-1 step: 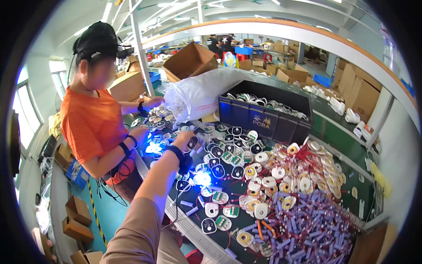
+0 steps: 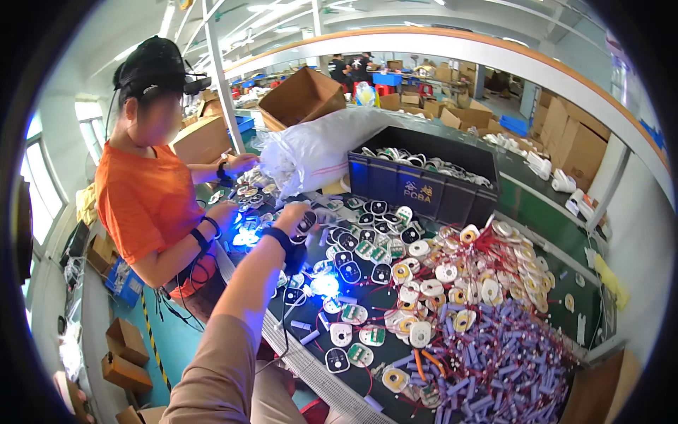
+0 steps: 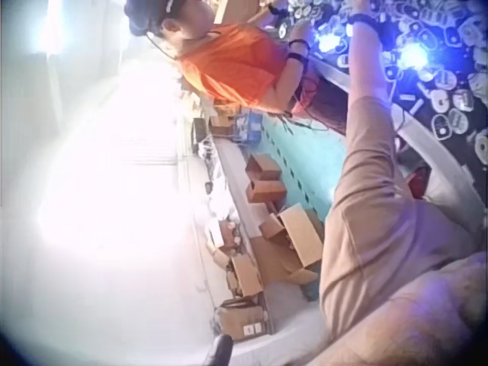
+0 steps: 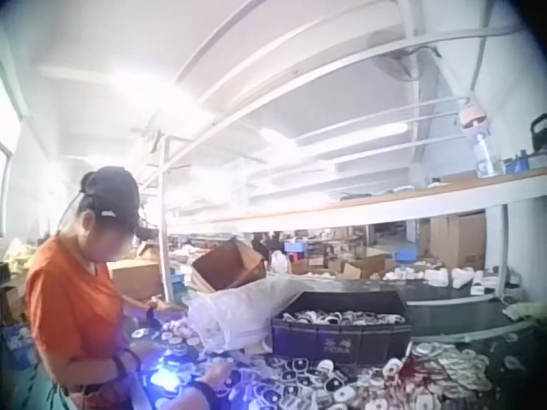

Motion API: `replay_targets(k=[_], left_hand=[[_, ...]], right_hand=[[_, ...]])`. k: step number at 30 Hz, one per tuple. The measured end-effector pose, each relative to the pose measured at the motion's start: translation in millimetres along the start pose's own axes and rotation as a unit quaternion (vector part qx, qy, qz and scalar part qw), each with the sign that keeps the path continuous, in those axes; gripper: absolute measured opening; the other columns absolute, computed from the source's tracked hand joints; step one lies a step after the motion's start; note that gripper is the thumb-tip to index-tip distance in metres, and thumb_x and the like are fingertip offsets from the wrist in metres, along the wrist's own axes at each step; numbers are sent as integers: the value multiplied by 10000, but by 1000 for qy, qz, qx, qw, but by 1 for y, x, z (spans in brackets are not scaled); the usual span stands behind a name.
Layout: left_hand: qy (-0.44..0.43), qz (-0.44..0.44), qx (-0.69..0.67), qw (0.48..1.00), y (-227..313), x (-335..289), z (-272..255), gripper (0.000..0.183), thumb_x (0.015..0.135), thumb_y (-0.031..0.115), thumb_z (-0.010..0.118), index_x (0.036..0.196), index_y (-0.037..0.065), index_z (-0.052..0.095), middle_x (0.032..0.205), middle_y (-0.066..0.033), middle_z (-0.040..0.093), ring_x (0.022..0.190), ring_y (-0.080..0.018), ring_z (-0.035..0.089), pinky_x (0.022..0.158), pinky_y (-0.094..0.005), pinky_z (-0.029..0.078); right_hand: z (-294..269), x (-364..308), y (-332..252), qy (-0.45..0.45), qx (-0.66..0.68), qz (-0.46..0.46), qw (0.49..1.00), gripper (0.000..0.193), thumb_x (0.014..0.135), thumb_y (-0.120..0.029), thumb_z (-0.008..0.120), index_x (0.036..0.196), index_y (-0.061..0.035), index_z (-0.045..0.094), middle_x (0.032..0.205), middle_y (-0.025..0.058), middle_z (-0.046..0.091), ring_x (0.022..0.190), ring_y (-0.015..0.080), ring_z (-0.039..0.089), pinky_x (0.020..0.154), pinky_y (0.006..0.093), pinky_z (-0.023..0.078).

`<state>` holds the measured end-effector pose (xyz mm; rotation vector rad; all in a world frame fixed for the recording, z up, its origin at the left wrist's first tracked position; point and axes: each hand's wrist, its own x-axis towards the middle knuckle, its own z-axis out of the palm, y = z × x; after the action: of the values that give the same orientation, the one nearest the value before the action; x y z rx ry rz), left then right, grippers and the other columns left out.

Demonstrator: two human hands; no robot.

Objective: Assemble electronic circuit boards with wires and connectors on a factory workbench.

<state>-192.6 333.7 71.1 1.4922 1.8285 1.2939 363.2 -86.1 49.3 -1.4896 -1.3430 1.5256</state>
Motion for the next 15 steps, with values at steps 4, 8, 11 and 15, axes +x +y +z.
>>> replay_targets(k=[4,8,11,15], left_hand=[[6,279,397,875,84,25,-16,195,789,184,622,853,2,600,733,-161,626,659,-264,661,483,-384,515],[-102,30,-144,984,224,-42,-13,312,853,290,582,849,-22,588,736,-147,631,678,-254,672,439,-334,506],[-84,-110,-228,964,288,-91,-43,355,871,323,564,876,-32,576,772,-160,643,668,-247,671,457,-324,519],[-213,-61,-221,950,329,-112,-47,263,855,213,602,920,-40,566,877,-153,633,734,-236,665,594,-326,555]], right_hand=[[4,-5,-5,30,65,38,997,217,868,-135,585,1058,-40,631,726,-30,580,563,40,476,492,205,387],[2,-1,34,79,85,-8,993,172,830,15,537,987,15,608,704,90,639,456,70,509,418,207,415],[7,-1,30,70,101,-10,992,163,828,11,544,978,13,608,704,74,628,471,69,505,427,206,406],[5,-3,34,47,112,-42,992,160,835,4,548,984,10,607,721,63,623,477,74,507,430,206,399]])
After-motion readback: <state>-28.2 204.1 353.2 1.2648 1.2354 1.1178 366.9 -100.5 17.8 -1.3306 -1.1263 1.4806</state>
